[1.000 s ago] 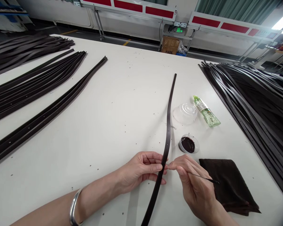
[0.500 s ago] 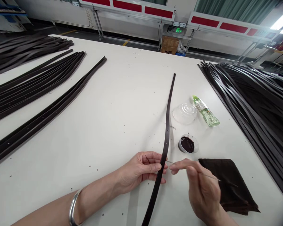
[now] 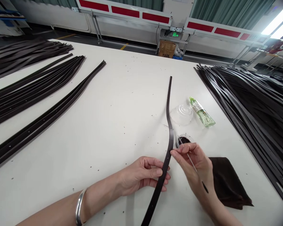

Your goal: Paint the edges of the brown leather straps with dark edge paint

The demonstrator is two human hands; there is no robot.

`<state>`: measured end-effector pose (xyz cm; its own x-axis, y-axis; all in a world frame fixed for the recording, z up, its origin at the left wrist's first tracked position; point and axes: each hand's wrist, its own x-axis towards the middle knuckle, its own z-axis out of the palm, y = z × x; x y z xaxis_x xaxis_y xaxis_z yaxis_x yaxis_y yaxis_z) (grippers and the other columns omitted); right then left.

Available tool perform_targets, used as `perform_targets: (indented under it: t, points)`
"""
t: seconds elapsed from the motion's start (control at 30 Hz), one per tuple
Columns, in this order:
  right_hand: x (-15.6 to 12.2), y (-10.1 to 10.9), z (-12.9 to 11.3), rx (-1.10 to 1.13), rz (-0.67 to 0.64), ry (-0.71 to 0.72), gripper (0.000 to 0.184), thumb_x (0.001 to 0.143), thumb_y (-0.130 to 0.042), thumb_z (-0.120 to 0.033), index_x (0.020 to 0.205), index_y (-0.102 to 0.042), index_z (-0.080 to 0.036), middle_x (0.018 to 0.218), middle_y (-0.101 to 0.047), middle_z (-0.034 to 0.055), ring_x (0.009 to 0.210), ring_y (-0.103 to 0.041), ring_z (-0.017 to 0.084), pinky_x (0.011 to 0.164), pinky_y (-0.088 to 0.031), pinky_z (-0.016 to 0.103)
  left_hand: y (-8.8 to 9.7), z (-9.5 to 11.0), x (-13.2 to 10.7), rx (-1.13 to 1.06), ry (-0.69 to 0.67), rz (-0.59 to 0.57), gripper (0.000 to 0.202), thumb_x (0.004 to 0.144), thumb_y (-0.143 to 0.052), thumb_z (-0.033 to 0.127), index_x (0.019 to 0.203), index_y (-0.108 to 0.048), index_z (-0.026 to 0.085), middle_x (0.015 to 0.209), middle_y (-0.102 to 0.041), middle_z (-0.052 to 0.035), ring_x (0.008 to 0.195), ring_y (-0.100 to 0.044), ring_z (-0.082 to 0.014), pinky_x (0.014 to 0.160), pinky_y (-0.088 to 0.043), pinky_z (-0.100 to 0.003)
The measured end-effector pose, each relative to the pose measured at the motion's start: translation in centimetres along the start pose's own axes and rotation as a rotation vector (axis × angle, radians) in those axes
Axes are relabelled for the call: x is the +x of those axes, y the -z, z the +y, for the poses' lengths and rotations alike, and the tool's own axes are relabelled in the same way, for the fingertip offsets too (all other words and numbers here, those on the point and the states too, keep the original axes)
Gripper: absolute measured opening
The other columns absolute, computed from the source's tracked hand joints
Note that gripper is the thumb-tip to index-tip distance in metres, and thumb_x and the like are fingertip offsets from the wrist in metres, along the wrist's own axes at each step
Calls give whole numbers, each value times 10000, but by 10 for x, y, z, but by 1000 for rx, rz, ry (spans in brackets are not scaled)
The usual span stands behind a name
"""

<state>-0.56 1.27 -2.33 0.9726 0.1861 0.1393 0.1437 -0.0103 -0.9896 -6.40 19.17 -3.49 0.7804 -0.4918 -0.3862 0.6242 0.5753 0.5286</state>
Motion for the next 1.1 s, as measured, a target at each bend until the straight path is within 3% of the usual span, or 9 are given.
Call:
perform_targets:
  t: [0.13, 0.3, 0.43, 0.53, 1.1]
  points:
    - [12, 13, -9, -123, 56, -6, 180, 860, -727, -292, 964, -598, -221, 940, -651, 4, 878, -653, 147, 784, -550, 250, 0, 0, -1, 30, 18, 0, 189, 763, -774, 159, 939, -726, 110, 880, -723, -91, 761, -677, -158, 759, -605, -344]
    - [28, 36, -12, -283, 72, 112, 270, 1001, -483, -378, 1161, -633, -222, 1107, -670, 58, 957, -664, 197, 841, -545, 355, 0, 4, 0, -1, -33, 98, 175, 750, -794, 160, 909, -726, 136, 846, -715, -66, 746, -655, -136, 767, -596, -321]
    - [40, 51, -3, -621, 35, 267, 294, 1025, -430, -370, 997, -688, -232, 844, -682, 16, 795, -636, 179, 745, -495, 330, -1, 7, 0, 15, -30, 170, 164, 751, -799, 169, 899, -730, 156, 854, -710, -56, 771, -636, -135, 770, -595, -322]
    - [46, 53, 7, -754, -23, 376, 332, 1033, -411, -339, 842, -656, -222, 736, -634, 6, 768, -578, 185, 745, -456, 328, 0, 8, 0, 47, -23, 172, 158, 771, -786, 194, 916, -736, 156, 865, -703, -56, 778, -622, -135, 776, -595, -324]
    - [48, 48, 18, -812, -83, 443, 338, 1026, -429, -314, 761, -613, -212, 711, -605, 19, 740, -511, 190, 693, -412, 314, 0, 7, 1, 56, -28, 169, 195, 743, -809, 219, 913, -741, 152, 865, -690, -58, 784, -604, -145, 770, -587, -322]
